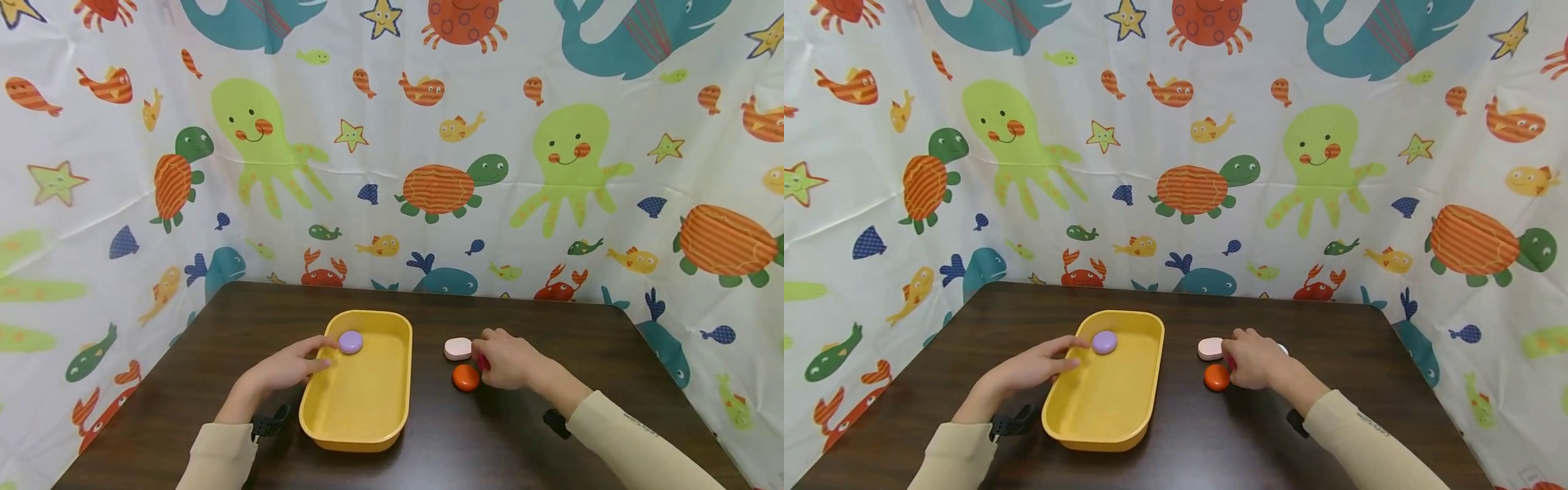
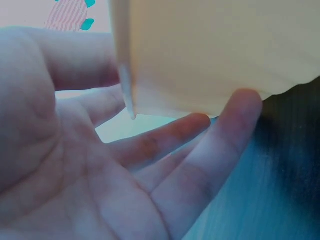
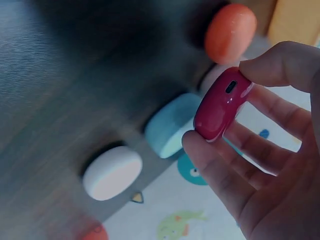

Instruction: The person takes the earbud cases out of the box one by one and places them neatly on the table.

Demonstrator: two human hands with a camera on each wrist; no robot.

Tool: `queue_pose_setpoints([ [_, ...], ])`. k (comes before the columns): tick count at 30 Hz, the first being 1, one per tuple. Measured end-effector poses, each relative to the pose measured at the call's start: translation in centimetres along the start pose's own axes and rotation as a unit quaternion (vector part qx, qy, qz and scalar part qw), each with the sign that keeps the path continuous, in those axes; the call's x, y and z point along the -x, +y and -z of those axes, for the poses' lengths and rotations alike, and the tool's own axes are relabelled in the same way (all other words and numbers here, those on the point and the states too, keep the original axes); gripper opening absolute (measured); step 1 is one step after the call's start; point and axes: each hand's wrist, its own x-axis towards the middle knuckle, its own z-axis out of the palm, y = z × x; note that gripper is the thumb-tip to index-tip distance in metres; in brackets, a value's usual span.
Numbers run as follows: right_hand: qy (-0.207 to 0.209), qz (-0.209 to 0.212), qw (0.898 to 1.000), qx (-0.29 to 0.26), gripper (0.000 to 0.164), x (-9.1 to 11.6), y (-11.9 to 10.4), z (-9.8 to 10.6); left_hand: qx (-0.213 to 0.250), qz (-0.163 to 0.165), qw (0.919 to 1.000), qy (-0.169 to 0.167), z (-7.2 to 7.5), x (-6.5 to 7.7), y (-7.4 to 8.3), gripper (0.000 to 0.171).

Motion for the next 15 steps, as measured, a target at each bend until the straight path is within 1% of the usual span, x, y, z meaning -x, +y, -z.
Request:
queue_pose_setpoints([
  [8, 0.000, -0.004, 1.000, 0.016, 0.020, 0.6, 0.6, -1.3, 0.002, -0.001, 1.0000, -0.001, 0.0, 0.1, 0.0, 0.037],
  [15, 0.000, -0.003, 1.000, -0.008, 0.022, 1.1, 0.7, -2.1, 0.000, -0.004, 1.0000, -0.002, -0.1, 0.1, -0.1, 0.038],
])
